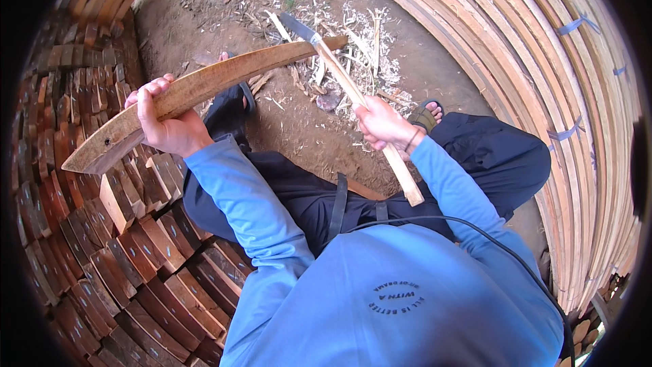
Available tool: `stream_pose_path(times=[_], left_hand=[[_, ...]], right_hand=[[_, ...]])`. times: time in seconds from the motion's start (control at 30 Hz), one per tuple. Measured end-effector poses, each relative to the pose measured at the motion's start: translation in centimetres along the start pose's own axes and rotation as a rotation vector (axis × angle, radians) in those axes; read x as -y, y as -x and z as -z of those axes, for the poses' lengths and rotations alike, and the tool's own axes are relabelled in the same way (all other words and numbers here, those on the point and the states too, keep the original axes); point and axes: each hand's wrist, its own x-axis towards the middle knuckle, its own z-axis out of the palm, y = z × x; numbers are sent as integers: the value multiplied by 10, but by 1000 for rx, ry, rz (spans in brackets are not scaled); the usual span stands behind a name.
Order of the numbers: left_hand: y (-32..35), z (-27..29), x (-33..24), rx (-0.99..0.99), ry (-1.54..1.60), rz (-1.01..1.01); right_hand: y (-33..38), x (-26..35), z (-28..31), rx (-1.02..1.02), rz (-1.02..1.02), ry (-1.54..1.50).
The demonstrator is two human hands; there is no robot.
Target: The person shapes a curved piece of wood by hand using a knife to shave off thin strips of material, holding the wood steady while sitting near stacks of timber.
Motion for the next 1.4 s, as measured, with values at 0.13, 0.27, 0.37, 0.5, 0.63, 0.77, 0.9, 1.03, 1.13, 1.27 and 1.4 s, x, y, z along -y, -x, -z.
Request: stream_pose_path(times=[0.13, 0.27, 0.37, 0.5, 0.63, 0.77, 0.9, 1.03, 1.13, 1.27, 1.4], left_hand=[[-2, -1, 2, -2, -16, -9], [-3, 2, -1, 6, -15, -6], [-2, 1, 1, 12, -37, -19], [0, 2, -1, 17, -16, -15], [1, -5, 0, 16, -23, -6], [-2, -5, 2, 5, -21, -2], [-2, -5, 4, 14, -13, -12], [-2, 2, 1, 25, 1, -15], [2, -1, 0, 16, -10, -15], [3, -8, -1, 21, -31, -10], [2, -7, 0, -4, -16, -11]], right_hand=[[-1, 2, 2, -13, 10, -208], [47, 0, 15, -10, -8, -220], [67, -20, 19, 49, -121, -198], [55, -38, 10, 110, -186, -218], [27, -21, -4, -2, -31, -111], [1, 8, -5, -17, -11, -62], [21, 13, 9, -34, 34, -171], [70, -5, 16, -37, -31, -103], [82, -19, 8, -12, -100, -76], [41, -42, 5, 64, -66, -58], [12, -7, -2, -42, 15, 47]])
